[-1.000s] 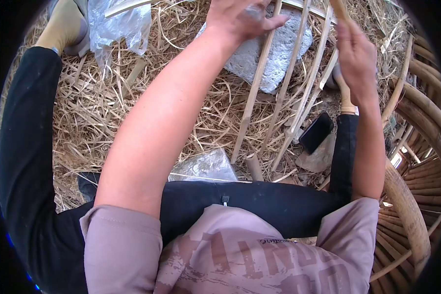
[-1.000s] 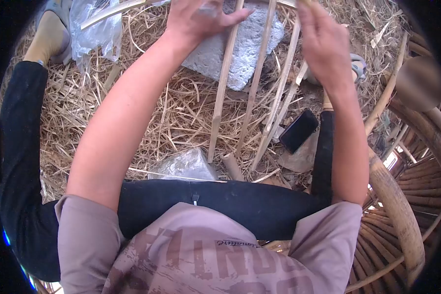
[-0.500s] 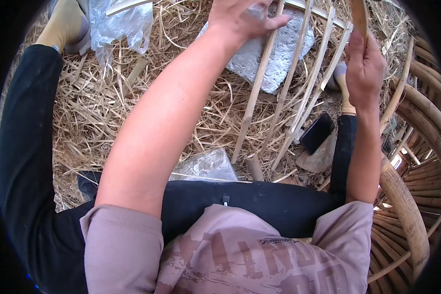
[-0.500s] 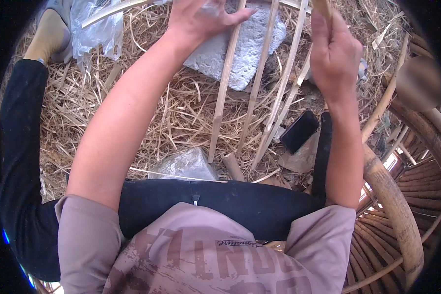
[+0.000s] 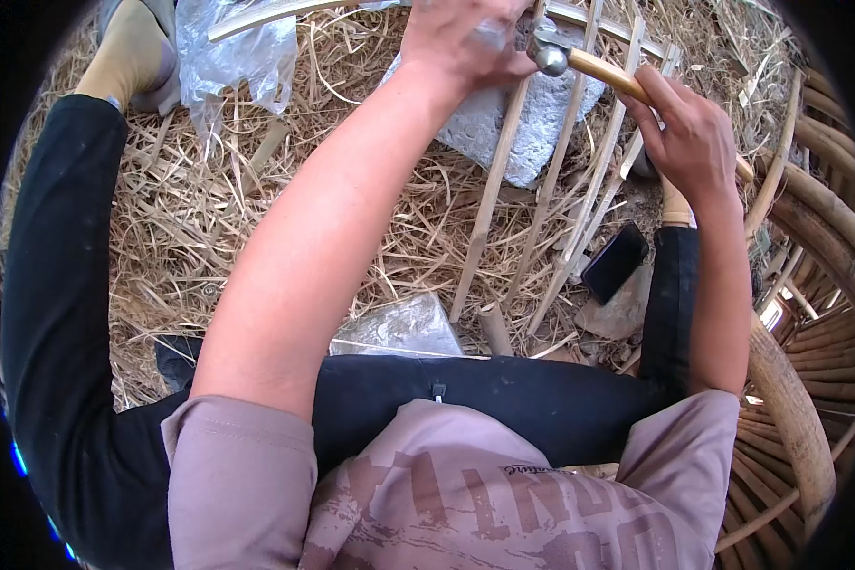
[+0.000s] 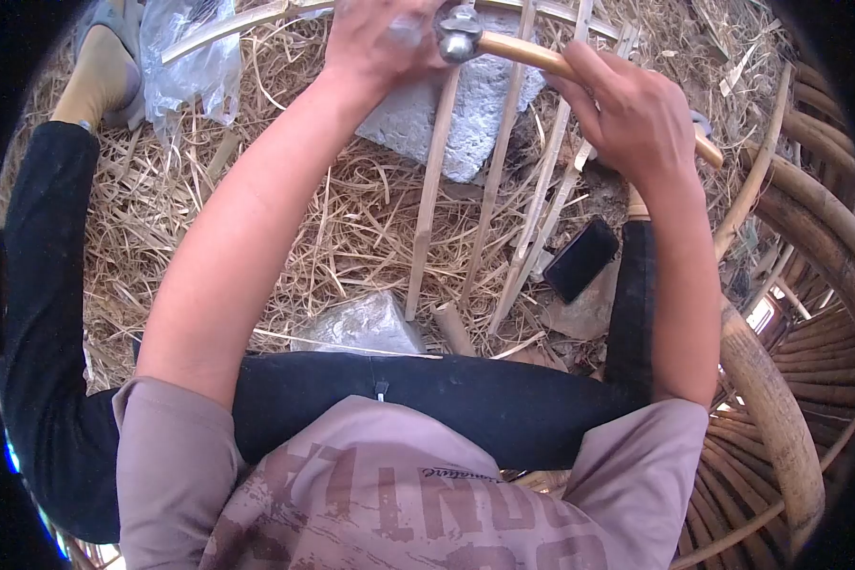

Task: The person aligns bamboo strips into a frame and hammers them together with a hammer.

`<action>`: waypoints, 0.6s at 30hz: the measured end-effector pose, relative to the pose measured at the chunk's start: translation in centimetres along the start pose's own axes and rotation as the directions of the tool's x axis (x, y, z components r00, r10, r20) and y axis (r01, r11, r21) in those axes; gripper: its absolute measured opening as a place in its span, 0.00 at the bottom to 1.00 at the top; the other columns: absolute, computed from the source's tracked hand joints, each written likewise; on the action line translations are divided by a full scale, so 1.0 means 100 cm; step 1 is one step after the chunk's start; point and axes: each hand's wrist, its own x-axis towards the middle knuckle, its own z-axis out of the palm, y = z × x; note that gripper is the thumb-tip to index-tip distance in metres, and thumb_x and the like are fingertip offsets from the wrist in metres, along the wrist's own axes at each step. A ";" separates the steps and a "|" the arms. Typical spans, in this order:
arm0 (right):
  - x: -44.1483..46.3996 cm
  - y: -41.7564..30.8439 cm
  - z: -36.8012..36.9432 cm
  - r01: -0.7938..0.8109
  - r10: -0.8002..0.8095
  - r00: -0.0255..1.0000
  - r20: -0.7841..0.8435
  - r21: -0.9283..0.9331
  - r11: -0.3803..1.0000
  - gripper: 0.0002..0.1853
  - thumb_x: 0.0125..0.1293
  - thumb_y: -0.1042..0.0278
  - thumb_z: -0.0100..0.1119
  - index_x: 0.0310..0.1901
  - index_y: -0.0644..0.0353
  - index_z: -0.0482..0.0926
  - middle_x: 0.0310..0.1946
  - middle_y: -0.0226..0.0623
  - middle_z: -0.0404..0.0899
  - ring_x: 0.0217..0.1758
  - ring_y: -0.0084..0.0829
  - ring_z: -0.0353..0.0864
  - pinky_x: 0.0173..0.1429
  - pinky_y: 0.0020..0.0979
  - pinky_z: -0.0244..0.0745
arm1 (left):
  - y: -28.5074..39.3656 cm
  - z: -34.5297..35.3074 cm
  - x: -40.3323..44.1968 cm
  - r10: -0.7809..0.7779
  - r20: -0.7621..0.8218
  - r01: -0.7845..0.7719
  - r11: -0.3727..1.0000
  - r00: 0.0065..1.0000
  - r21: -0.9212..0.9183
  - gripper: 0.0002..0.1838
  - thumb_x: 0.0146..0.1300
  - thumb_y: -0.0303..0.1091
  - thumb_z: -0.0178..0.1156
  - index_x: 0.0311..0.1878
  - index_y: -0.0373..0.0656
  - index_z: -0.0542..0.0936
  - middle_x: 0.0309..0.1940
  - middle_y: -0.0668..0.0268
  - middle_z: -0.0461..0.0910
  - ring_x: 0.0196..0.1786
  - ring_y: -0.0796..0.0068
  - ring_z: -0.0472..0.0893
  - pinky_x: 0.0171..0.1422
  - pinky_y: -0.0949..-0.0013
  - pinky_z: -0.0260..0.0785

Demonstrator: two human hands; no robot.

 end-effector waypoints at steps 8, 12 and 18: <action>0.003 0.005 0.006 0.051 -0.051 0.998 -0.037 -0.012 0.999 0.20 0.76 0.40 0.54 0.40 0.50 0.77 0.20 0.30 0.78 0.18 0.35 0.77 0.22 0.37 0.70 | -0.008 0.022 -0.003 0.060 -0.043 -0.049 0.975 0.997 0.217 0.35 0.64 0.47 0.66 0.74 0.52 0.74 0.69 0.51 0.73 0.69 0.53 0.72 0.72 0.50 0.61; 0.001 0.008 0.003 0.006 -0.014 0.996 -0.093 -0.090 0.996 0.21 0.75 0.39 0.56 0.37 0.50 0.76 0.20 0.27 0.77 0.18 0.29 0.77 0.20 0.33 0.69 | 0.003 -0.013 0.003 -0.060 0.120 0.062 0.998 0.991 -0.012 0.36 0.62 0.51 0.66 0.74 0.53 0.74 0.67 0.51 0.74 0.67 0.53 0.72 0.70 0.50 0.62; 0.001 0.002 0.006 -0.010 0.015 0.999 0.035 -0.120 0.993 0.21 0.73 0.38 0.57 0.37 0.48 0.77 0.20 0.24 0.77 0.17 0.24 0.74 0.19 0.30 0.66 | -0.002 -0.001 0.000 -0.008 0.029 0.009 0.999 1.000 -0.040 0.44 0.52 0.60 0.71 0.73 0.53 0.76 0.66 0.49 0.74 0.65 0.52 0.72 0.69 0.50 0.63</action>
